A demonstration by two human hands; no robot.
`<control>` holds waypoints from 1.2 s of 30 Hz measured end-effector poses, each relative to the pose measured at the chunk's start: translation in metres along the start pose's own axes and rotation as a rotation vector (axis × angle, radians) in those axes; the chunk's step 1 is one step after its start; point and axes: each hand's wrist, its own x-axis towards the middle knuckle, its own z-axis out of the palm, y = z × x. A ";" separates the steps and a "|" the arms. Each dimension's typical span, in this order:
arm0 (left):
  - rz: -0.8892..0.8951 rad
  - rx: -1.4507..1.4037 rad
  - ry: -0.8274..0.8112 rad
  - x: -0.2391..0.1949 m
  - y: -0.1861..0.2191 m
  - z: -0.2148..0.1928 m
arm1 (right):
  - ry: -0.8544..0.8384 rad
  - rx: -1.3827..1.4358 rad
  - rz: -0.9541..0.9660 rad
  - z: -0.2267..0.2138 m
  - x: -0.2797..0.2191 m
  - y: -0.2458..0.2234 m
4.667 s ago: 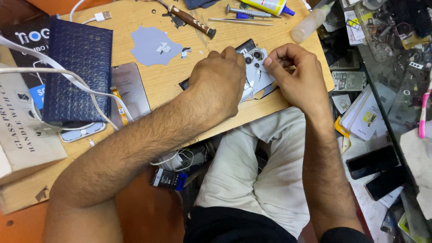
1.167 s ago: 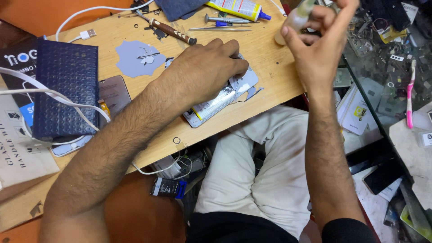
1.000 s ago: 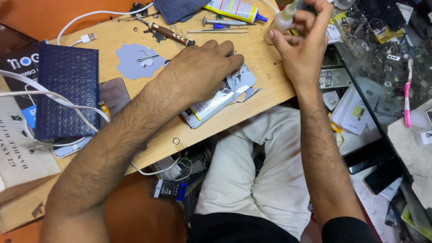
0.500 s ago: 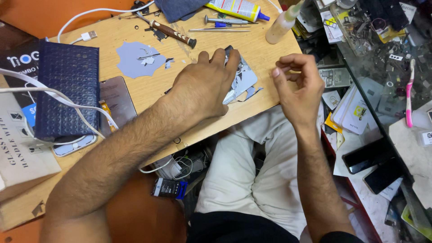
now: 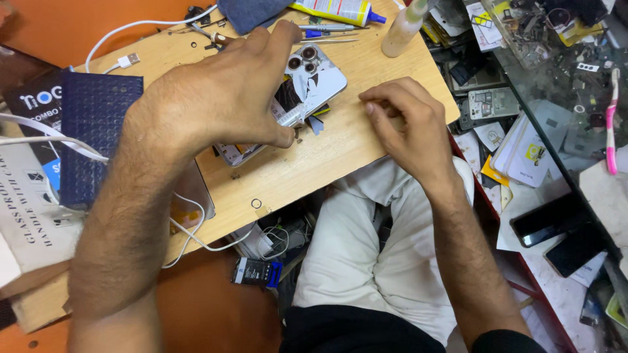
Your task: The person applies adhesive to the back of a disassembled smartphone and carefully places small adhesive pieces around the camera module. They press the pieces into place, wipe the area with a cloth, and continue applying adhesive to secure components.
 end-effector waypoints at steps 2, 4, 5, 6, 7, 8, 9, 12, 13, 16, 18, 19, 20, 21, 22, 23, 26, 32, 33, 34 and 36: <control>0.008 -0.018 -0.003 0.000 0.000 -0.003 | -0.078 -0.014 -0.105 0.006 0.008 -0.007; -0.005 -0.027 -0.021 -0.001 0.002 -0.006 | -0.151 -0.098 -0.159 0.015 0.018 -0.013; 0.007 -0.045 -0.024 -0.002 0.001 -0.008 | -0.188 -0.139 -0.185 0.019 0.021 -0.014; 0.019 -0.063 -0.027 -0.004 0.000 -0.012 | -0.217 -0.154 -0.184 0.021 0.024 -0.015; 0.035 -0.081 -0.029 -0.006 0.000 -0.016 | -0.243 -0.171 -0.183 0.022 0.026 -0.016; -0.030 -0.089 -0.059 -0.009 -0.001 -0.020 | -0.269 -0.188 -0.181 0.023 0.027 -0.016; -0.093 -0.098 -0.088 -0.013 -0.002 -0.025 | -0.246 -0.169 -0.208 0.023 0.028 -0.015; -0.098 -0.111 -0.059 -0.020 -0.004 -0.033 | -0.207 -0.135 -0.253 0.018 0.028 -0.013; -0.070 -0.112 -0.029 -0.023 -0.007 -0.036 | -0.208 -0.139 -0.246 0.016 0.027 -0.014; 0.106 -0.108 0.088 -0.024 -0.009 -0.034 | -0.230 -0.181 -0.180 0.004 0.021 -0.018; 0.098 -0.067 0.074 -0.022 -0.008 -0.027 | -0.223 -0.243 -0.124 -0.005 0.019 -0.022; 0.093 -0.049 0.066 -0.020 -0.007 -0.021 | -0.208 -0.286 -0.095 -0.011 0.018 -0.023; 0.107 -0.052 0.062 -0.017 -0.006 -0.015 | -0.193 -0.329 -0.065 -0.013 0.018 -0.024; 0.122 -0.053 0.058 -0.014 -0.004 -0.008 | -0.159 -0.271 0.001 -0.012 0.019 -0.024; 0.138 -0.054 0.054 -0.011 -0.001 -0.002 | -0.125 -0.212 0.066 -0.011 0.020 -0.023; 0.132 -0.035 0.041 -0.008 0.002 0.003 | -0.086 -0.153 0.133 -0.008 0.021 -0.022; 0.109 0.031 0.009 -0.001 0.016 0.019 | -0.099 -0.207 -0.022 0.006 0.031 -0.016; 0.064 0.095 -0.002 0.009 0.019 0.042 | -0.080 -0.128 0.007 0.010 0.027 -0.001; 0.082 0.091 0.023 0.011 0.018 0.044 | -0.047 -0.136 0.022 0.009 0.025 0.001; 0.099 0.088 0.048 0.012 0.017 0.047 | -0.015 -0.144 0.037 0.008 0.022 0.003; 0.070 0.103 0.024 0.014 0.017 0.051 | 0.068 -0.134 0.111 0.005 0.015 0.006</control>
